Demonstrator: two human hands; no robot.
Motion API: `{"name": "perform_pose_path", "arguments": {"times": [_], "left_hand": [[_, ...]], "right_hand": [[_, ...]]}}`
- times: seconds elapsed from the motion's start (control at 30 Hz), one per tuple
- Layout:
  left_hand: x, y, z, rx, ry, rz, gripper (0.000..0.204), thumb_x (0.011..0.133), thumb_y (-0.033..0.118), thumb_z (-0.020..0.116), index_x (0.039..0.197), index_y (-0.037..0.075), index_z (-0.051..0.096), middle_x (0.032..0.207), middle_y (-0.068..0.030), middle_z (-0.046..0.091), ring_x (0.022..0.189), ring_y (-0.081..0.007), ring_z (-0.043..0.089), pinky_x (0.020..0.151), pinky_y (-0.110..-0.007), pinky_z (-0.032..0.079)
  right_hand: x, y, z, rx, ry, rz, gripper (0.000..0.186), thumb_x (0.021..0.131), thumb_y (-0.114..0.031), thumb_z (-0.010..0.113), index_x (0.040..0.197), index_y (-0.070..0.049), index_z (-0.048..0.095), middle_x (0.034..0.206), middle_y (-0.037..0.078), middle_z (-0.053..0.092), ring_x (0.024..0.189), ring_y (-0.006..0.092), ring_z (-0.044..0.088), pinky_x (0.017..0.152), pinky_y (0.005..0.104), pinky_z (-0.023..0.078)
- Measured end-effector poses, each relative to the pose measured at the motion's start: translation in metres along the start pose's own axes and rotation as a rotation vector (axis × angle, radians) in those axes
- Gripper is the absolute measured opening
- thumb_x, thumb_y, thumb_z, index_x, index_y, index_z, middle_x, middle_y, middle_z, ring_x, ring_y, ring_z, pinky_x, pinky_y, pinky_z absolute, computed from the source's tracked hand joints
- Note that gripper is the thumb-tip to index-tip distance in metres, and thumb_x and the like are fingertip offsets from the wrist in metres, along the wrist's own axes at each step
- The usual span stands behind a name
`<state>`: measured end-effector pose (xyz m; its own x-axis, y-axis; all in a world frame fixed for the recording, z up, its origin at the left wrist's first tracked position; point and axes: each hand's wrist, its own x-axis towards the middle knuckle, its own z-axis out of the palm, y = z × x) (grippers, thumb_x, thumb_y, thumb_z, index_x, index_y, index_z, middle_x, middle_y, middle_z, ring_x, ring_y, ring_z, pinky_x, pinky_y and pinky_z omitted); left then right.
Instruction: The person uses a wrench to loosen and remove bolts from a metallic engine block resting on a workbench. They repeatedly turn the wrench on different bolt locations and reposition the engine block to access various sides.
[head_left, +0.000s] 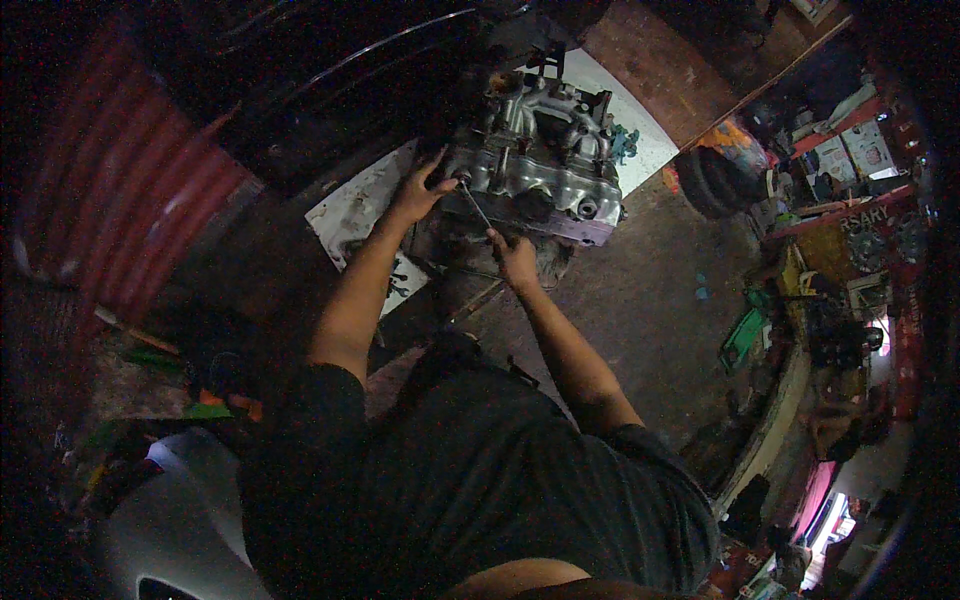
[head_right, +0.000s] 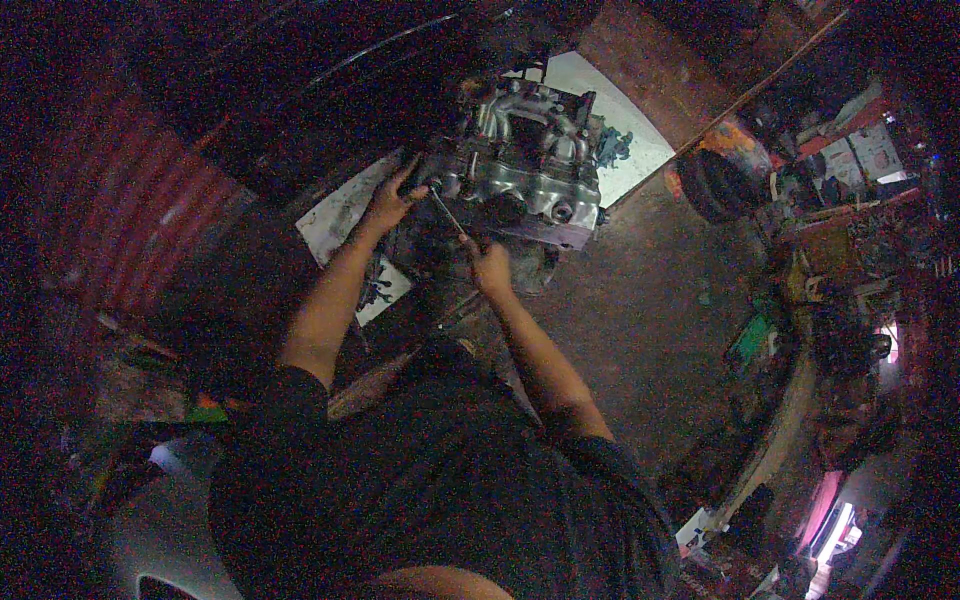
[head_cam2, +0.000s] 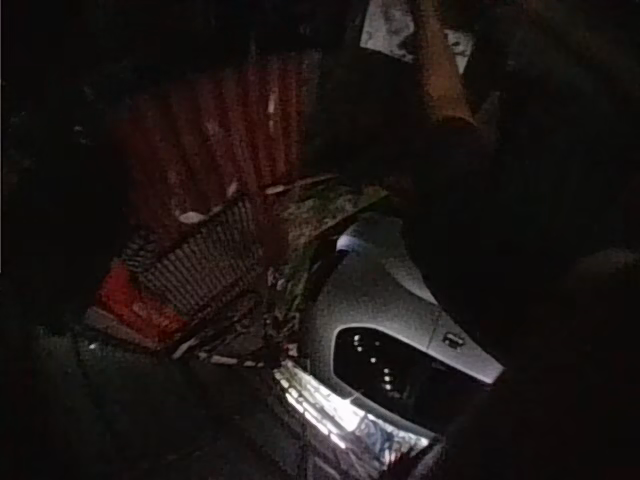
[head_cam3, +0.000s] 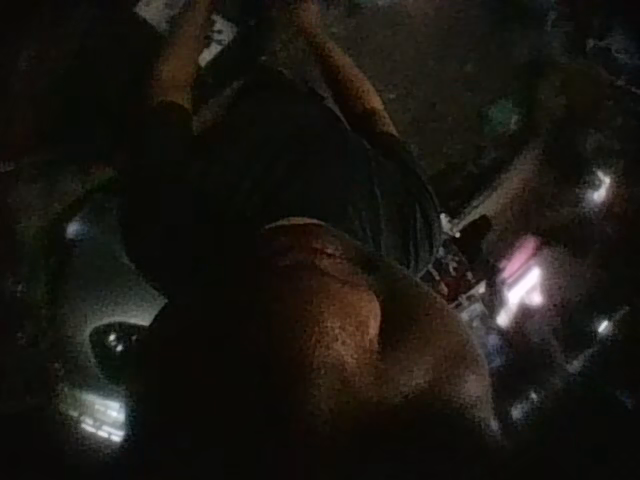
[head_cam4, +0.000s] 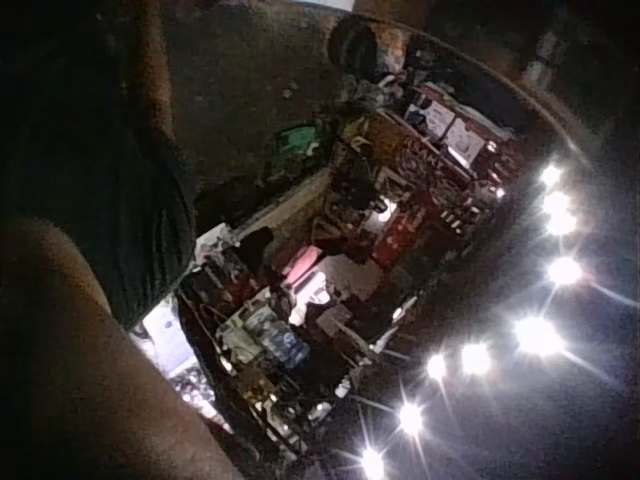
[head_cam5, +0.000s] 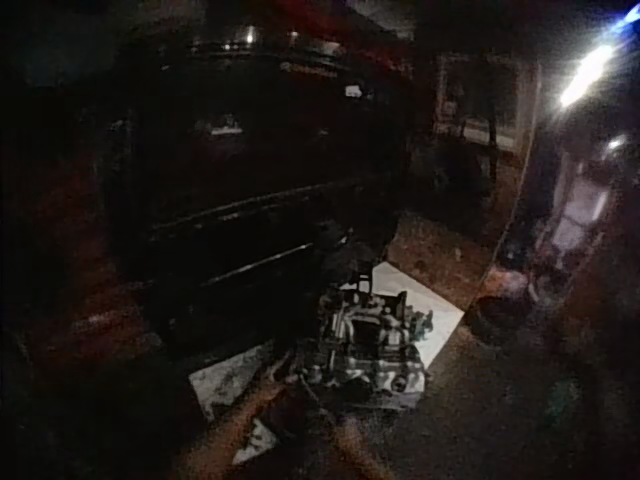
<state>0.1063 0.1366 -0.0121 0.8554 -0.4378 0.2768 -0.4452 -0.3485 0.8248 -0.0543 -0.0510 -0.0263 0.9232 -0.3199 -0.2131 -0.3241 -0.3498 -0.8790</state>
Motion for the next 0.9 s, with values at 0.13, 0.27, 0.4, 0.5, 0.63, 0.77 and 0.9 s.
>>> {"name": "perform_pose_path", "arguments": {"times": [0.13,0.27,0.4,0.5,0.63,0.77,0.9], "left_hand": [[0.0,0.011,0.0,-0.039,-0.019,-0.035,0.075,0.08,0.049,0.067,0.142,0.017,0.039,0.145,-0.02,0.037,0.134,-0.0317,0.035,0.109,-0.039,0.028],[0.001,-0.006,0.0,-0.018,0.006,-0.018,0.077,0.078,0.051,0.068,0.141,0.016,0.04,0.14,-0.0199,0.042,0.129,-0.032,0.041,0.106,-0.039,0.032],[0.001,-0.007,0.003,-0.049,0.011,0.003,0.077,0.078,0.05,0.068,0.141,0.014,0.041,0.137,-0.0194,0.044,0.128,-0.0323,0.041,0.106,-0.04,0.032],[0.001,-0.011,0.004,-0.085,-0.006,0.017,0.077,0.079,0.05,0.068,0.141,0.013,0.04,0.137,-0.0193,0.044,0.128,-0.0324,0.041,0.106,-0.04,0.032],[0.008,-0.029,0.01,-0.024,-0.005,0.084,0.076,0.08,0.049,0.067,0.141,0.013,0.039,0.137,-0.0193,0.044,0.129,-0.0326,0.04,0.107,-0.04,0.031],[0.005,-0.01,0.007,0.0,-0.007,0.05,0.076,0.08,0.049,0.067,0.142,0.016,0.039,0.139,-0.0198,0.042,0.13,-0.0333,0.039,0.108,-0.04,0.03],[0.005,0.003,0.0,0.037,0.004,0.065,0.07,0.084,0.047,0.063,0.143,0.018,0.038,0.141,-0.0202,0.041,0.132,-0.0341,0.037,0.108,-0.042,0.029]], "right_hand": [[0.005,0.035,-0.033,0.004,0.065,-0.255,0.039,0.089,-0.037,0.062,0.089,0.001,0.065,0.067,0.005,0.058,0.059,0.0131,0.051,0.056,0.0302,0.041],[0.003,0.012,-0.08,-0.229,0.044,-0.28,0.03,0.09,-0.027,0.06,0.093,0.002,0.065,0.071,0.008,0.061,0.063,0.0159,0.055,0.061,0.0316,0.044],[-0.008,-0.065,-0.114,-0.298,0.059,-0.37,0.023,0.088,-0.019,0.057,0.1,-0.001,0.066,0.084,0.013,0.068,0.074,0.025,0.064,0.068,0.036,0.048],[0.003,-0.103,-0.127,-0.403,0.094,-0.607,0.023,0.085,-0.017,0.058,0.101,-0.005,0.067,0.093,0.016,0.068,0.085,0.0332,0.066,0.073,0.0399,0.049],[0.032,-0.117,-0.128,-0.888,0.123,-0.61,0.019,0.082,-0.019,0.059,0.092,-0.006,0.068,0.086,0.018,0.067,0.081,0.0386,0.064,0.068,0.0453,0.05],[0.035,-0.111,-0.113,-1.13,0.033,-0.599,0.02,0.085,-0.022,0.055,0.091,-0.007,0.066,0.082,0.021,0.066,0.077,0.0398,0.064,0.065,0.0482,0.05],[0.021,-0.076,-0.096,-1.024,-0.034,-0.514,0.029,0.089,-0.025,0.049,0.097,-0.002,0.064,0.083,0.022,0.066,0.079,0.0411,0.064,0.069,0.0489,0.05]]}}
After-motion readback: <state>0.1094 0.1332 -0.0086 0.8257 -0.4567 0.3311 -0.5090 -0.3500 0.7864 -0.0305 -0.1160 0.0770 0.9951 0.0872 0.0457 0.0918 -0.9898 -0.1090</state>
